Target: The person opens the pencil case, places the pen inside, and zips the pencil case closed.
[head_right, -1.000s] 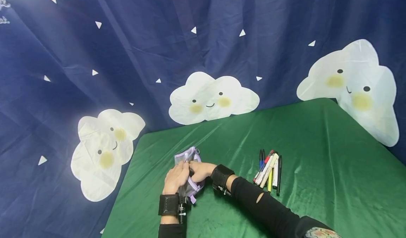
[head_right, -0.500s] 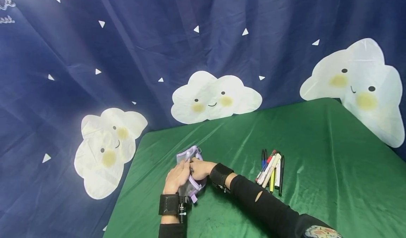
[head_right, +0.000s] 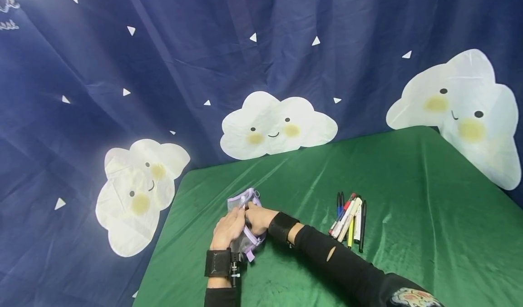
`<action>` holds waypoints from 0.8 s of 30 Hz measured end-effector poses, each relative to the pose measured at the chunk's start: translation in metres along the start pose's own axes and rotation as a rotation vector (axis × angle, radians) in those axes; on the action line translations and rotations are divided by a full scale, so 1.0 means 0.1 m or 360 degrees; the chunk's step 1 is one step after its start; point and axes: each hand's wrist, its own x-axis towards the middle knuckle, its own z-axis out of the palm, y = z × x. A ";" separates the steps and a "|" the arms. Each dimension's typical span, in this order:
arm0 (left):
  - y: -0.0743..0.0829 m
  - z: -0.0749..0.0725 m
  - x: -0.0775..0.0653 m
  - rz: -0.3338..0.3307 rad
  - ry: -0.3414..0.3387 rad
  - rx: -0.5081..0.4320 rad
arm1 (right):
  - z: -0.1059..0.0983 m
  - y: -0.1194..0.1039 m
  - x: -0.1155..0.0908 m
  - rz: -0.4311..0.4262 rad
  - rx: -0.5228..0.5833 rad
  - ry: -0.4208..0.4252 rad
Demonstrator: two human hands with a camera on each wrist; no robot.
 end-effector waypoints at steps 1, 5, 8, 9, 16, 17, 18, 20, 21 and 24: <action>0.00 0.00 0.00 -0.0001 -0.0001 0.0001 | 0.01 -0.01 0.00 0.0010 -0.0031 0.0020; 0.01 0.00 0.00 0.0001 -0.0007 -0.0011 | 0.06 -0.02 0.01 0.0071 -0.0123 0.0067; 0.03 -0.01 -0.01 0.0000 -0.0017 -0.0018 | 0.08 -0.02 0.01 0.0067 -0.0190 0.0097; 0.03 -0.02 -0.01 -0.0001 -0.0020 -0.0017 | 0.08 -0.03 0.01 0.0064 -0.0214 0.0105; 0.03 0.00 -0.02 -0.0004 -0.0026 -0.0029 | 0.07 -0.03 -0.01 0.0027 -0.0269 0.0028; 0.03 0.00 -0.02 -0.0006 -0.0028 -0.0030 | 0.07 -0.03 -0.02 0.0019 -0.0243 0.0010; 0.03 0.00 -0.03 -0.0005 -0.0029 -0.0028 | 0.07 -0.03 -0.03 0.0004 -0.0219 -0.0009; 0.02 0.00 -0.03 0.0003 -0.0029 -0.0020 | 0.06 -0.02 -0.05 -0.0038 -0.0173 -0.0030; 0.02 0.00 -0.03 0.0006 -0.0031 -0.0018 | 0.05 -0.02 -0.06 -0.0063 -0.0140 -0.0030; 0.02 -0.01 -0.04 0.0015 -0.0032 -0.0011 | 0.03 -0.01 -0.08 -0.0125 -0.0036 -0.0040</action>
